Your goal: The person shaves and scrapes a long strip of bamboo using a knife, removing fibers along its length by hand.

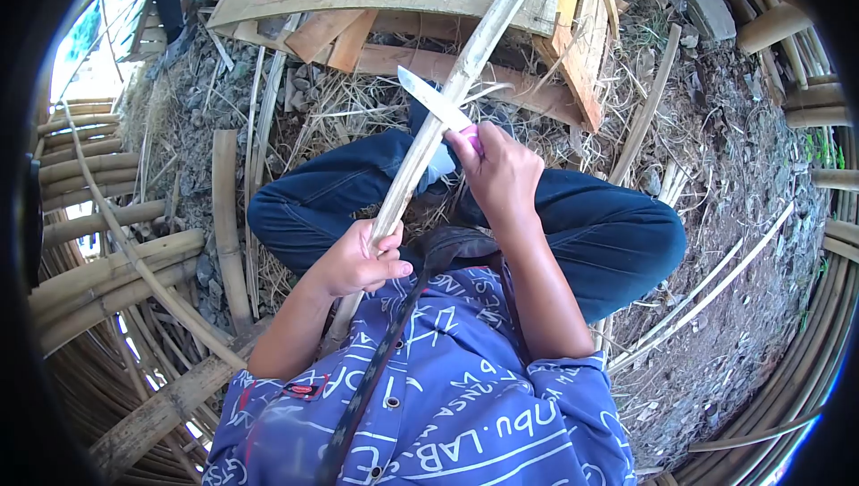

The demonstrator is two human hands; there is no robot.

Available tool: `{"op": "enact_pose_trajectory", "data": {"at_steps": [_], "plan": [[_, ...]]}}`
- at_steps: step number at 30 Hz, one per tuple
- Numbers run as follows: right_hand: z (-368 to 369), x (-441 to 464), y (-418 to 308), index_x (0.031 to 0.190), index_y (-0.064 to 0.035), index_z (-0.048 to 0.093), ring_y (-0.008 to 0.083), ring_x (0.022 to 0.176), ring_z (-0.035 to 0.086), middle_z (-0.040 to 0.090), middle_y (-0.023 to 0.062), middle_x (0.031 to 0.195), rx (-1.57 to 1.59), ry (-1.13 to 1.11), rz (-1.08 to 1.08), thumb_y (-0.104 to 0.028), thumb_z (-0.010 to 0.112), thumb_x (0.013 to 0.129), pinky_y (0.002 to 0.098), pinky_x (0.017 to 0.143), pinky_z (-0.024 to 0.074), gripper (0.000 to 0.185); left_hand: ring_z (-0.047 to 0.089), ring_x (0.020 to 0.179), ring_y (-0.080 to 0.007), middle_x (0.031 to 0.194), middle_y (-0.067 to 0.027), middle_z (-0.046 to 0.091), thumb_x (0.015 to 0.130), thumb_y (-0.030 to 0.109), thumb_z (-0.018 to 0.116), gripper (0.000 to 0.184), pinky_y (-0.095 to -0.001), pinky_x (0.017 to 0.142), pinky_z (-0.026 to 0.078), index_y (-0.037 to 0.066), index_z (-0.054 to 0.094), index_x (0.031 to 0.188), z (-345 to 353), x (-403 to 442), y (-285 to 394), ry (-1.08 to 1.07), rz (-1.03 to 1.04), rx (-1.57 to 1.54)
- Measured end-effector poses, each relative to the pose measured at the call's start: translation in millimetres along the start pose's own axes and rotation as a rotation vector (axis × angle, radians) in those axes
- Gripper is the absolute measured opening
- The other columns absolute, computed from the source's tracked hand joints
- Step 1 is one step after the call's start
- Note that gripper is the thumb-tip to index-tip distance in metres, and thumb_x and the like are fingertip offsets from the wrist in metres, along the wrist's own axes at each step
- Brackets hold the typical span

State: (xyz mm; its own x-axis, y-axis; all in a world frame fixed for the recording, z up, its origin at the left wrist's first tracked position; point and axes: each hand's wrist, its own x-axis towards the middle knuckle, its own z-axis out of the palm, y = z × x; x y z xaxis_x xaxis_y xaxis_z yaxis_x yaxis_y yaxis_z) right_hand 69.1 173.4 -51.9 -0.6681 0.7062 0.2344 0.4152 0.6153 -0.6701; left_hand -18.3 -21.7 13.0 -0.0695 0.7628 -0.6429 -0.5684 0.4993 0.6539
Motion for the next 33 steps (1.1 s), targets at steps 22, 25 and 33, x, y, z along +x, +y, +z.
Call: {"op": "enact_pose_trajectory", "data": {"at_steps": [22, 25, 33], "plan": [[-20, -7, 8, 0.067, -0.0051, 0.055, 0.0334, 0.055, 0.058, 0.057, 0.0132, 0.06, 0.007, -0.121, -0.066, -0.04, 0.064, 0.082, 0.0408, 0.049, 0.0433, 0.039, 0.022, 0.038, -0.0013, 0.052, 0.008, 0.025, 0.098, 0.04, 0.04, 0.038, -0.0188, 0.033, 0.016, 0.016, 0.032, 0.07, -9, -3, -11, -0.185, -0.169, -0.241], [-17, -4, 7, 0.067, -0.0055, 0.056, 0.0326, 0.055, 0.058, 0.057, 0.0125, 0.059, -0.004, -0.103, -0.071, -0.04, 0.064, 0.082, 0.0404, 0.049, 0.0434, 0.039, 0.019, 0.037, -0.0024, 0.049, 0.0068, 0.022, 0.097, 0.048, 0.037, 0.043, -0.02, 0.033, 0.013, 0.016, 0.032, 0.07, -9, -1, -12, -0.207, -0.167, -0.319], [-19, 5, 4, 0.068, -0.0055, 0.058, 0.0322, 0.054, 0.057, 0.057, 0.0124, 0.058, 0.041, -0.177, -0.088, -0.042, 0.061, 0.084, 0.0405, 0.048, 0.0427, 0.04, 0.018, 0.037, -0.0026, 0.05, 0.0064, 0.022, 0.097, 0.049, 0.035, 0.044, -0.02, 0.032, 0.013, 0.015, 0.031, 0.07, -13, -6, -11, -0.121, -0.137, -0.283]]}}
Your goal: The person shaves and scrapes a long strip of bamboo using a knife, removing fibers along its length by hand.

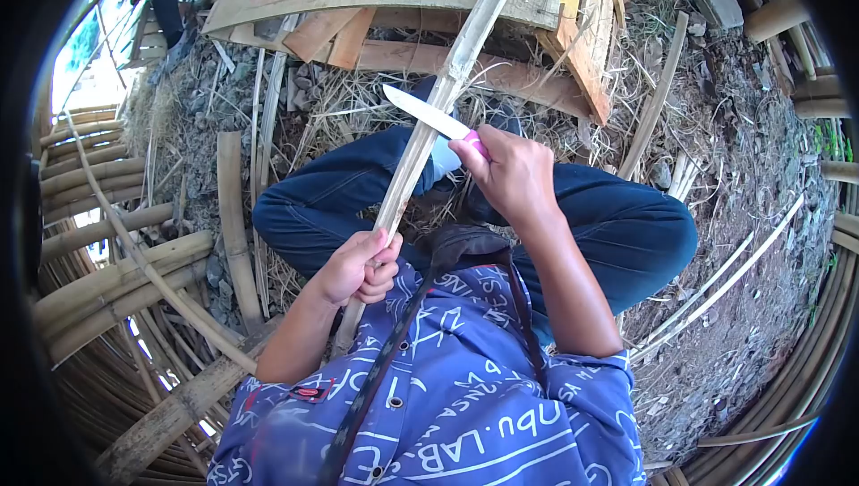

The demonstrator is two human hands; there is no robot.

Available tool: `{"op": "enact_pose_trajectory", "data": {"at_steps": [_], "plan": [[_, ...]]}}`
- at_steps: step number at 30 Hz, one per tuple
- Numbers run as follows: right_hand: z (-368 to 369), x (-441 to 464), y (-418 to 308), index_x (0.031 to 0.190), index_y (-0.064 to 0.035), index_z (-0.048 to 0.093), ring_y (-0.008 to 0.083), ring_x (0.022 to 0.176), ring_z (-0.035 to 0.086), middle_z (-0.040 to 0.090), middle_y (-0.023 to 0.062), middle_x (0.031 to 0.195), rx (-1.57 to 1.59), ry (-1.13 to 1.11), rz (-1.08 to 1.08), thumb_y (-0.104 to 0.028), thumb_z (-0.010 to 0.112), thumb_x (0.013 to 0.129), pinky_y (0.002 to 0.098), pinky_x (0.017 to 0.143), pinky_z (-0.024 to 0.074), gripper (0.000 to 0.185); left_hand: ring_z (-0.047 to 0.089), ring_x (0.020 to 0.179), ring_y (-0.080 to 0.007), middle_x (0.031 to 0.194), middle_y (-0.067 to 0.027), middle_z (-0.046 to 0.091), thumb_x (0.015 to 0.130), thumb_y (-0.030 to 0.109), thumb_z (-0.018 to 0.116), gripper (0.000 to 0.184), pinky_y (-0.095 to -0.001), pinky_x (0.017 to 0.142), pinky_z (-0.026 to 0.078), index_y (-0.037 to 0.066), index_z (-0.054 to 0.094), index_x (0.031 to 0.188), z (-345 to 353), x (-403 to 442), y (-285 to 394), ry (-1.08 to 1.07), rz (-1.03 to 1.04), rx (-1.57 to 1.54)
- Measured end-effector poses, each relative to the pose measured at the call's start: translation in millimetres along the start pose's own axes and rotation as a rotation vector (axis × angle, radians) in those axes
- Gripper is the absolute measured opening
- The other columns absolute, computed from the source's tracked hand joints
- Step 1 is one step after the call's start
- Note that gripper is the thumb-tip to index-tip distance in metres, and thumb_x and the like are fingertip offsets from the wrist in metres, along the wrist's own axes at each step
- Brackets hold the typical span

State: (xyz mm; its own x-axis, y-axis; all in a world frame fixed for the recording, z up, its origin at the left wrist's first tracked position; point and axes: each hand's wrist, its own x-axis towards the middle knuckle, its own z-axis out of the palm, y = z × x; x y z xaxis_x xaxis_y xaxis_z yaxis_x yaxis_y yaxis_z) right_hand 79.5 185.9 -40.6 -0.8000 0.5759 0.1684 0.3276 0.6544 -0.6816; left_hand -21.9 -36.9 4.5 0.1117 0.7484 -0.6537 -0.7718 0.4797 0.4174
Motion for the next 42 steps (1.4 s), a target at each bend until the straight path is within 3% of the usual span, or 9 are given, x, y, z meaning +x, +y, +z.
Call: {"op": "enact_pose_trajectory", "data": {"at_steps": [11, 13, 23, 29, 31, 33, 35, 38, 42], "plan": [[-4, 7, -10, 0.068, -0.0041, 0.058, 0.0343, 0.057, 0.058, 0.058, 0.0148, 0.061, -0.065, 0.051, -0.014, -0.039, 0.06, 0.085, 0.0411, 0.051, 0.044, 0.039, 0.02, 0.037, -0.0027, 0.05, 0.0061, 0.024, 0.098, 0.048, 0.034, 0.043, -0.0202, 0.032, 0.015, 0.015, 0.032, 0.07, 1, 1, -1, -0.026, -0.021, 0.002], [-16, 7, 16, 0.077, -0.0048, 0.065, 0.0318, 0.058, 0.061, 0.06, 0.0151, 0.063, -0.01, 0.093, 0.359, -0.034, 0.06, 0.087, 0.0389, 0.052, 0.0452, 0.031, 0.021, 0.037, -0.0026, 0.05, 0.0063, 0.025, 0.098, 0.046, 0.035, 0.042, -0.02, 0.032, 0.015, 0.015, 0.032, 0.07, -5, -10, -3, -0.02, -0.016, -0.012], [-10, -12, -9, 0.068, -0.0051, 0.058, 0.0338, 0.053, 0.056, 0.055, 0.0139, 0.056, 0.086, 0.009, -0.001, -0.038, 0.065, 0.082, 0.0414, 0.049, 0.0434, 0.037, 0.02, 0.036, -0.0033, 0.049, 0.0057, 0.024, 0.097, 0.049, 0.035, 0.045, -0.021, 0.032, 0.015, 0.014, 0.031, 0.07, 2, 0, -4, -0.038, -0.04, 0.019], [-6, -5, 1, 0.068, -0.0048, 0.058, 0.0333, 0.054, 0.058, 0.057, 0.0143, 0.059, 0.013, -0.019, -0.008, -0.04, 0.062, 0.084, 0.0406, 0.049, 0.0441, 0.039, 0.02, 0.037, -0.0027, 0.05, 0.0062, 0.025, 0.097, 0.049, 0.037, 0.044, -0.0205, 0.032, 0.014, 0.014, 0.032, 0.07, 5, 0, -3, -0.017, -0.042, 0.054], [-3, -5, 9, 0.069, -0.0035, 0.058, 0.0336, 0.053, 0.057, 0.056, 0.0152, 0.059, 0.012, 0.165, 0.027, -0.038, 0.06, 0.086, 0.0406, 0.049, 0.0429, 0.039, 0.02, 0.037, -0.0028, 0.05, 0.0061, 0.025, 0.097, 0.048, 0.037, 0.044, -0.0205, 0.032, 0.015, 0.014, 0.032, 0.069, 3, -2, -3, -0.028, -0.045, 0.038], [-32, 7, 42, 0.071, -0.0031, 0.059, 0.0342, 0.053, 0.056, 0.056, 0.0159, 0.059, 0.067, 0.223, 0.451, -0.035, 0.06, 0.087, 0.0399, 0.049, 0.0422, 0.035, 0.02, 0.037, -0.0029, 0.05, 0.0059, 0.025, 0.097, 0.048, 0.037, 0.044, -0.0206, 0.032, 0.015, 0.014, 0.032, 0.069, -1, -11, -10, -0.034, -0.044, 0.014], [-51, -2, 69, 0.073, -0.0035, 0.061, 0.0328, 0.053, 0.056, 0.056, 0.0158, 0.059, -0.158, 0.211, 0.255, -0.032, 0.061, 0.087, 0.0385, 0.05, 0.0421, 0.031, 0.022, 0.038, -0.0026, 0.051, 0.0066, 0.027, 0.097, 0.047, 0.038, 0.042, -0.0199, 0.032, 0.016, 0.014, 0.033, 0.07, -12, -20, -14, -0.013, -0.034, -0.007], [-44, -13, 18, 0.074, -0.0042, 0.063, 0.032, 0.053, 0.058, 0.057, 0.0159, 0.06, -0.013, 0.139, 0.261, -0.032, 0.065, 0.083, 0.0384, 0.05, 0.0434, 0.029, 0.021, 0.038, -0.0022, 0.051, 0.0065, 0.027, 0.097, 0.046, 0.038, 0.041, -0.0201, 0.033, 0.015, 0.015, 0.034, 0.071, -8, -16, -6, 0.027, -0.023, -0.045], [-25, -20, -22, 0.065, -0.0072, 0.058, 0.0305, 0.051, 0.058, 0.056, 0.0113, 0.056, 0.047, 0.048, -0.004, -0.037, 0.071, 0.076, 0.0379, 0.046, 0.0444, 0.034, 0.021, 0.038, -0.002, 0.051, 0.0066, 0.027, 0.099, 0.042, 0.037, 0.039, -0.0199, 0.033, 0.016, 0.014, 0.034, 0.072, 0, -8, -2, 0.016, -0.026, -0.008]]}}
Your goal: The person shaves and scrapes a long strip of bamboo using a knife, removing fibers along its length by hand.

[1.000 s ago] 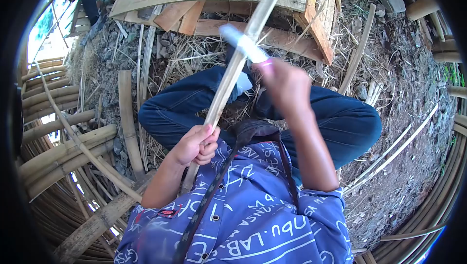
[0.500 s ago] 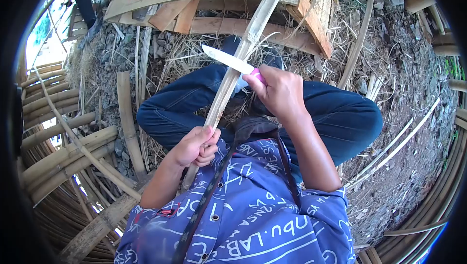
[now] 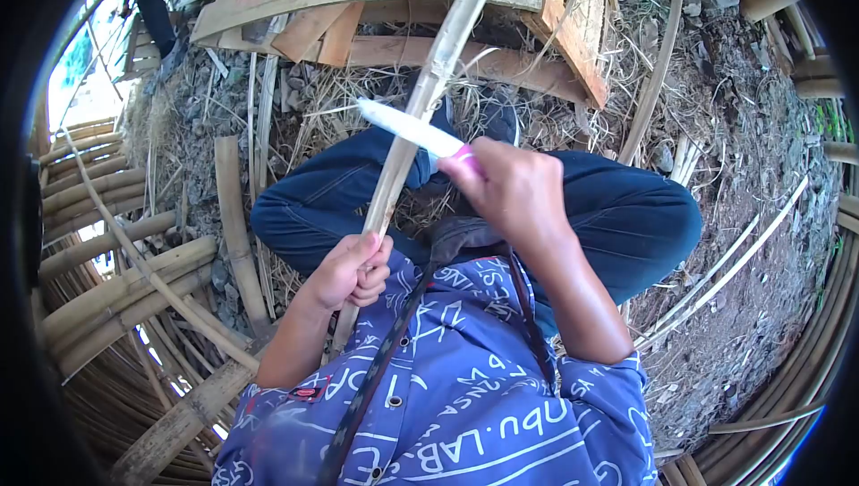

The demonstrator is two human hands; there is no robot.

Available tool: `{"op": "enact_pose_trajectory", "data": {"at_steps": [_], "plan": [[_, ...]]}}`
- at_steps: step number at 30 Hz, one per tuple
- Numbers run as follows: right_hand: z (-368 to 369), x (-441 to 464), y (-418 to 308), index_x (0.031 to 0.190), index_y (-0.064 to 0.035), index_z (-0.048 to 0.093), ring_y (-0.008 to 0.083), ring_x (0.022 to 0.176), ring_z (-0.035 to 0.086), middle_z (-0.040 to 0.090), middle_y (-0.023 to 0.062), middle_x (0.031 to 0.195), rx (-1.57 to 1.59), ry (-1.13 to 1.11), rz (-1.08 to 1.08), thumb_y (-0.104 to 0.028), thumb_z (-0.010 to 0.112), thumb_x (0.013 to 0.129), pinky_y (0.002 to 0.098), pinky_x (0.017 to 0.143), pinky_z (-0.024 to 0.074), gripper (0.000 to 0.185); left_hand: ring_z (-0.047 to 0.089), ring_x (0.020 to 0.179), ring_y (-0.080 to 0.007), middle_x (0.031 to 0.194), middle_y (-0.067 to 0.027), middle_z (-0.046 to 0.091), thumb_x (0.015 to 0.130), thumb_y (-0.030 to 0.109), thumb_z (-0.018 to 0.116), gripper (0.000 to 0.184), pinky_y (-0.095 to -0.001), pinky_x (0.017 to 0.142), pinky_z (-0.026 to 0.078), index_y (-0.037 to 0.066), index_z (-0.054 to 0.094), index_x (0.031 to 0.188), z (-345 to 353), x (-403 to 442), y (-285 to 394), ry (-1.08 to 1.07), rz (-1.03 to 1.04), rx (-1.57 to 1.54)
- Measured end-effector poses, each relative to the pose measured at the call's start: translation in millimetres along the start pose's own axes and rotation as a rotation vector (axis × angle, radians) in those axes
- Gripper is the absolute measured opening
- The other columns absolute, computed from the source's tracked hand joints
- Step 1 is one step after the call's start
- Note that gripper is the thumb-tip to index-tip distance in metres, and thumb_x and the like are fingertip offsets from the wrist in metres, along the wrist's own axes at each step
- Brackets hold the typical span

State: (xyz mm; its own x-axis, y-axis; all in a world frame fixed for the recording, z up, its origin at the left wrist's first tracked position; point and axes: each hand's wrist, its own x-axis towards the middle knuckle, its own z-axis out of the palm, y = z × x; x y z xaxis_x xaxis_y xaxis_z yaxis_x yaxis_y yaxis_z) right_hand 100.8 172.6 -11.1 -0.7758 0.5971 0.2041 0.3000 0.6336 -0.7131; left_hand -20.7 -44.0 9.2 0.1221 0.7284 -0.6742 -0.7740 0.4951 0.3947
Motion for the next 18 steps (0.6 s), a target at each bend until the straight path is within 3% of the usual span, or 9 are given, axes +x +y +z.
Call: {"op": "enact_pose_trajectory", "data": {"at_steps": [4, 13, 15, 18], "plan": [[14, 6, 6, 0.065, -0.0079, 0.056, 0.0302, 0.051, 0.058, 0.056, 0.0108, 0.055, -0.113, -0.092, -0.04, -0.044, 0.064, 0.08, 0.0389, 0.044, 0.043, 0.04, 0.021, 0.038, -0.0023, 0.051, 0.0062, 0.025, 0.097, 0.047, 0.036, 0.042, -0.0198, 0.033, 0.015, 0.014, 0.033, 0.072, 6, 4, -3, 0.017, -0.005, 0.095], [13, 16, 22, 0.067, -0.0067, 0.057, 0.0297, 0.053, 0.059, 0.059, 0.0107, 0.059, -0.207, 0.0, -0.075, -0.045, 0.06, 0.084, 0.0394, 0.046, 0.0438, 0.042, 0.021, 0.037, -0.0029, 0.05, 0.0062, 0.025, 0.098, 0.046, 0.035, 0.042, -0.0203, 0.032, 0.015, 0.014, 0.033, 0.072, 10, 6, -1, 0.021, 0.024, 0.102], [11, 12, 47, 0.07, -0.0059, 0.059, 0.0324, 0.055, 0.059, 0.059, 0.013, 0.06, -0.159, 0.112, 0.198, -0.041, 0.06, 0.085, 0.0409, 0.049, 0.0444, 0.038, 0.021, 0.037, -0.003, 0.05, 0.0061, 0.025, 0.098, 0.047, 0.035, 0.042, -0.0203, 0.032, 0.015, 0.014, 0.033, 0.072, 1, -4, -2, 0.033, 0.032, 0.08], [-29, 18, 76, 0.072, -0.005, 0.061, 0.0347, 0.056, 0.06, 0.059, 0.0155, 0.061, -0.276, 0.161, 0.282, -0.036, 0.061, 0.085, 0.0424, 0.05, 0.044, 0.033, 0.02, 0.036, -0.0031, 0.049, 0.006, 0.024, 0.098, 0.047, 0.035, 0.042, -0.0202, 0.032, 0.015, 0.014, 0.033, 0.072, -11, -15, 5, 0.095, 0.075, 0.04]]}}
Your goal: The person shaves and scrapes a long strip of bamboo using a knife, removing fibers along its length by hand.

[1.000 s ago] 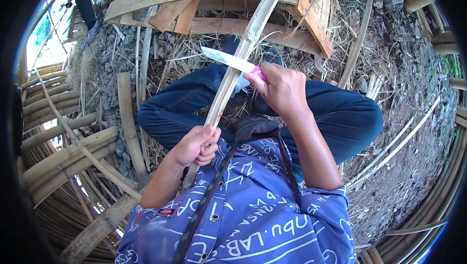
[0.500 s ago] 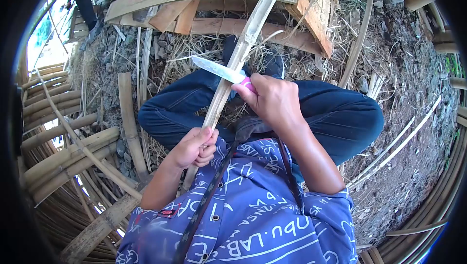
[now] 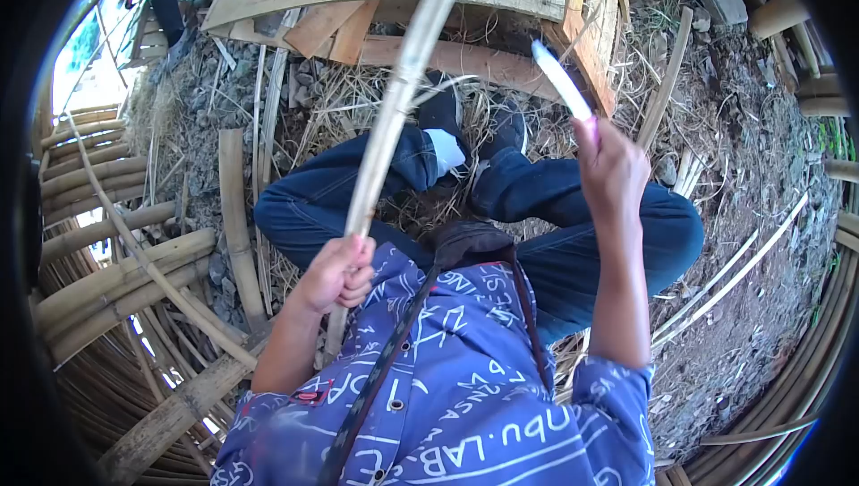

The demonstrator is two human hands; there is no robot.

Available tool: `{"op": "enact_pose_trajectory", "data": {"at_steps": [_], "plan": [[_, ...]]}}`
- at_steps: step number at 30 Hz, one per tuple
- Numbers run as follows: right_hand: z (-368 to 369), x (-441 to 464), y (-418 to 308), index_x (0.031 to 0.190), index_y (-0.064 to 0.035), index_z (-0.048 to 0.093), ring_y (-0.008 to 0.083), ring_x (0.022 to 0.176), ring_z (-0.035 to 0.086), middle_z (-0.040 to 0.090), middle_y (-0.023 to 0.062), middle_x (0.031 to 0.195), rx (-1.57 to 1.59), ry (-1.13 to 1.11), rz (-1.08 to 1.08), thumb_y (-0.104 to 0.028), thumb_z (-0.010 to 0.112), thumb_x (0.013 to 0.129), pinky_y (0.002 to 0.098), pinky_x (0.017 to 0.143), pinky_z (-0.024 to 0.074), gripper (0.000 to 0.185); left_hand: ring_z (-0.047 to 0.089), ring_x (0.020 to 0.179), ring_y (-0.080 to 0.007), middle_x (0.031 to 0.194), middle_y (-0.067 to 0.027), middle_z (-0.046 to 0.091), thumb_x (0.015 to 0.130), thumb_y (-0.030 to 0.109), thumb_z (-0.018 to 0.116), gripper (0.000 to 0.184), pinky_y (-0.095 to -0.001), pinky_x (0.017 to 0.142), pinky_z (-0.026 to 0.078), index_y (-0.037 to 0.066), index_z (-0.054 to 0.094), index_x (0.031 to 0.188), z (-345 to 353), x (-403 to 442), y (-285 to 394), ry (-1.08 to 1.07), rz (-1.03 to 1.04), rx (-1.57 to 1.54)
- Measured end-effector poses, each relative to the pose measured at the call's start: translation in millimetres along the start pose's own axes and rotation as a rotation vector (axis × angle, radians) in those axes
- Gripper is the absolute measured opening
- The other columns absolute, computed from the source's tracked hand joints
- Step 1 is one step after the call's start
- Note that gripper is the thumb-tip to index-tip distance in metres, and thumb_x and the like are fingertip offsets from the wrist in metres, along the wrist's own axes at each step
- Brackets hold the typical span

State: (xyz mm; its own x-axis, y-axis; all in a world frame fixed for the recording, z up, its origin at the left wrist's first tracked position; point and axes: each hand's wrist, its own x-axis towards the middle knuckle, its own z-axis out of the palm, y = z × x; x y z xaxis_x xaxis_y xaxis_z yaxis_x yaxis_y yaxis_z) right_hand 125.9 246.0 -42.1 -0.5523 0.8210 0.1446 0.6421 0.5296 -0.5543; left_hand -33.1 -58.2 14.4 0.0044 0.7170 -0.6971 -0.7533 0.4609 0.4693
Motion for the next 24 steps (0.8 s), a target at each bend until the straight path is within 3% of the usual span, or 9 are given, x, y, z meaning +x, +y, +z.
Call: {"op": "enact_pose_trajectory", "data": {"at_steps": [5, 7, 8, 9, 12, 15, 16, 19, 24], "plan": [[-6, -43, -48, 0.069, -0.0017, 0.058, 0.0377, 0.056, 0.056, 0.054, 0.0196, 0.058, 0.186, -0.157, -0.068, -0.033, 0.063, 0.085, 0.0424, 0.05, 0.0417, 0.036, 0.02, 0.036, -0.0028, 0.049, 0.0062, 0.024, 0.099, 0.045, 0.035, 0.041, -0.0196, 0.032, 0.014, 0.014, 0.032, 0.072, 1, 3, 7, 0.023, 0.034, -0.018], [4, -51, -52, 0.069, -0.0004, 0.057, 0.0392, 0.055, 0.054, 0.051, 0.0205, 0.057, 0.343, -0.254, 0.014, -0.033, 0.061, 0.087, 0.0415, 0.049, 0.0403, 0.037, 0.02, 0.036, -0.0025, 0.05, 0.0065, 0.024, 0.098, 0.044, 0.036, 0.039, -0.0197, 0.032, 0.014, 0.014, 0.033, 0.073, 9, 4, 5, 0.016, 0.018, 0.041], [8, -55, -53, 0.068, 0.0007, 0.054, 0.0364, 0.048, 0.047, 0.047, 0.0199, 0.054, 0.443, -0.283, 0.031, -0.032, 0.059, 0.089, 0.0388, 0.047, 0.0378, 0.039, 0.02, 0.037, -0.0025, 0.051, 0.0064, 0.025, 0.099, 0.041, 0.037, 0.037, -0.0197, 0.032, 0.015, 0.013, 0.035, 0.075, 9, 6, 2, 0.014, 0.034, 0.093], [11, -59, -58, 0.068, 0.002, 0.053, 0.0224, 0.044, 0.039, 0.043, 0.0143, 0.05, 0.53, -0.323, 0.056, -0.029, 0.057, 0.091, 0.0347, 0.046, 0.035, 0.038, 0.021, 0.038, -0.0023, 0.052, 0.0064, 0.026, 0.099, 0.038, 0.038, 0.034, -0.0198, 0.033, 0.016, 0.012, 0.036, 0.077, 14, 10, 0, 0.086, 0.046, 0.17], [16, -68, -75, 0.071, 0.004, 0.053, 0.0067, 0.053, 0.035, 0.038, 0.006, 0.05, 0.729, -0.411, 0.101, -0.021, 0.055, 0.093, 0.0308, 0.044, 0.0322, 0.033, 0.023, 0.041, -0.0015, 0.055, 0.0066, 0.029, 0.099, 0.034, 0.039, 0.029, -0.019, 0.034, 0.019, 0.012, 0.039, 0.079, 26, 18, -1, 0.149, 0.096, 0.24], [20, -72, -83, 0.072, 0.0025, 0.056, 0.0242, 0.043, 0.044, 0.047, 0.0152, 0.052, 0.63, -0.42, 0.022, -0.026, 0.057, 0.091, 0.0349, 0.045, 0.0363, 0.035, 0.026, 0.044, -0.0007, 0.058, 0.0068, 0.031, 0.099, 0.031, 0.041, 0.026, -0.018, 0.037, 0.022, 0.011, 0.042, 0.083, 41, 24, 1, 0.267, 0.183, 0.31], [16, -70, -89, 0.072, 0.0011, 0.057, 0.0343, 0.047, 0.049, 0.051, 0.0185, 0.055, 0.626, -0.437, 0.032, -0.028, 0.058, 0.09, 0.0371, 0.046, 0.0388, 0.034, 0.027, 0.045, -0.0006, 0.059, 0.0068, 0.032, 0.099, 0.03, 0.042, 0.025, -0.0178, 0.038, 0.023, 0.011, 0.042, 0.084, 44, 25, 2, 0.275, 0.221, 0.351], [14, -67, -96, 0.071, -0.0019, 0.059, 0.0364, 0.053, 0.058, 0.055, 0.0181, 0.057, 0.457, -0.398, -0.095, -0.033, 0.061, 0.087, 0.0415, 0.049, 0.0431, 0.035, 0.028, 0.047, -0.0008, 0.06, 0.0068, 0.033, 0.099, 0.029, 0.042, 0.024, -0.018, 0.039, 0.023, 0.01, 0.043, 0.084, 44, 27, 3, 0.284, 0.256, 0.401], [13, -54, -97, 0.068, -0.0045, 0.059, 0.0366, 0.056, 0.059, 0.057, 0.0175, 0.057, 0.238, -0.348, -0.212, -0.038, 0.062, 0.084, 0.0436, 0.05, 0.0448, 0.038, 0.028, 0.046, -0.0011, 0.06, 0.0066, 0.034, 0.1, 0.027, 0.04, 0.025, -0.0187, 0.039, 0.023, 0.009, 0.044, 0.082, 39, 32, -7, 0.304, 0.337, 0.428]]}}
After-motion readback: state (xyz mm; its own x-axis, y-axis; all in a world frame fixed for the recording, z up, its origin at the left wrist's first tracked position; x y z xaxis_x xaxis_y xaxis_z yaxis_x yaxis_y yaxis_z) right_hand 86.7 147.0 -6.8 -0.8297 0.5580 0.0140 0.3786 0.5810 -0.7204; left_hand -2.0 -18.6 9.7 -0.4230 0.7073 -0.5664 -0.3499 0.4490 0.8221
